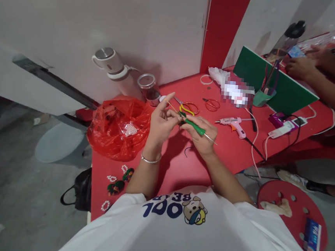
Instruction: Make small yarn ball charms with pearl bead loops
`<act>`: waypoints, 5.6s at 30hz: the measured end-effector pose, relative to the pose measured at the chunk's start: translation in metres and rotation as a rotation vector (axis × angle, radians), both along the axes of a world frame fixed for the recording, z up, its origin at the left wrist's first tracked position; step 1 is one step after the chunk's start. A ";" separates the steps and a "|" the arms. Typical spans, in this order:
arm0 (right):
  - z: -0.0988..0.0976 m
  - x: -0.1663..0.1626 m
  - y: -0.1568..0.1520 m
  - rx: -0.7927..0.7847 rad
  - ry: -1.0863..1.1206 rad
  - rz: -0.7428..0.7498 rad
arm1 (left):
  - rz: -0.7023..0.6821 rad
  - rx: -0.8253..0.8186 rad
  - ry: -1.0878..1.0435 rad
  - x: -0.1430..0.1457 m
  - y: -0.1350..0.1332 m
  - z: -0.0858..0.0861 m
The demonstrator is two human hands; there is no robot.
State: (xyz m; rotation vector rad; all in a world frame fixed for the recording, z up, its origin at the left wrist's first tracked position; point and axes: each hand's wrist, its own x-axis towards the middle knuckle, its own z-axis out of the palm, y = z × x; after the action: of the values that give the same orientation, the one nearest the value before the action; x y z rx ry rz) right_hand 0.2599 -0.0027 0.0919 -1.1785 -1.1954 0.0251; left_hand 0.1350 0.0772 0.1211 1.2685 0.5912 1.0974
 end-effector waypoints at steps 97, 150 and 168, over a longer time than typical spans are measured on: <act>-0.015 -0.030 0.024 0.093 0.776 0.312 | -0.116 -0.342 -0.230 -0.006 0.004 0.008; -0.001 0.002 0.019 -0.203 0.886 0.428 | -0.102 -0.100 -0.027 -0.012 0.008 0.004; -0.005 -0.016 0.016 -0.116 0.621 0.223 | 0.056 -0.116 0.007 0.000 0.005 0.002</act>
State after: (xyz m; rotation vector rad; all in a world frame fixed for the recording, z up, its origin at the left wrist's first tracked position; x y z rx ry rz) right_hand 0.2437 0.0137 0.0872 -1.0230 -0.7688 0.5940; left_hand 0.1346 0.0820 0.1230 1.1617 0.6901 1.0896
